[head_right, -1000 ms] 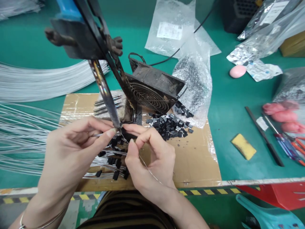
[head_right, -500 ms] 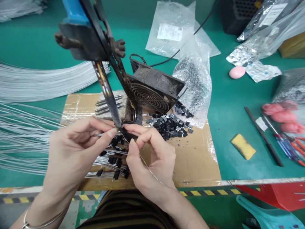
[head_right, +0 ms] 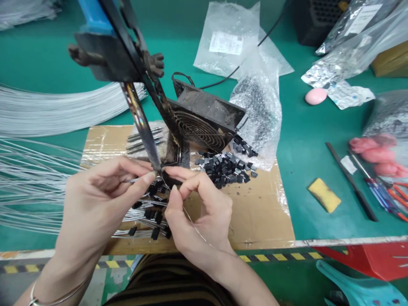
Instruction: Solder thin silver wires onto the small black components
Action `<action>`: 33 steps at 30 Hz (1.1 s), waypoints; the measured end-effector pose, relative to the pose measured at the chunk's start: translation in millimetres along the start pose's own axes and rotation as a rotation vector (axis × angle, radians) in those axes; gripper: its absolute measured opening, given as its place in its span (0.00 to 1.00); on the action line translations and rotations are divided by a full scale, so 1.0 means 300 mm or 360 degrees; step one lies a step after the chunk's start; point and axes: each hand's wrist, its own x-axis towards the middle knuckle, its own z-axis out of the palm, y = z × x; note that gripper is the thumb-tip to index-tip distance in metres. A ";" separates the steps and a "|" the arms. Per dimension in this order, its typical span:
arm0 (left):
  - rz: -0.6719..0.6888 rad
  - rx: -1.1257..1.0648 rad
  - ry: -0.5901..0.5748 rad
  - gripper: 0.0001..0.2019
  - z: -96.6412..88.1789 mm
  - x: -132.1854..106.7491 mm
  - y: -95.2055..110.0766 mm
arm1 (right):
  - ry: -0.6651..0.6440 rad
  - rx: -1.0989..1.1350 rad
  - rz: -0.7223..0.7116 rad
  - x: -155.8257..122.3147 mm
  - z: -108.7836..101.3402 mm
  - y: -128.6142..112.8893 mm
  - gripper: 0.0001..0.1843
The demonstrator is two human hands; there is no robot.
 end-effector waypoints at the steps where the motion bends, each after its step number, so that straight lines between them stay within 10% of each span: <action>1: 0.0004 0.0005 0.0001 0.07 0.000 -0.001 0.000 | -0.0001 0.0003 -0.0005 -0.001 0.000 0.000 0.11; 33: -0.0005 0.0012 -0.0001 0.07 0.004 -0.001 0.007 | 0.0042 -0.0008 -0.0032 -0.010 0.010 0.009 0.11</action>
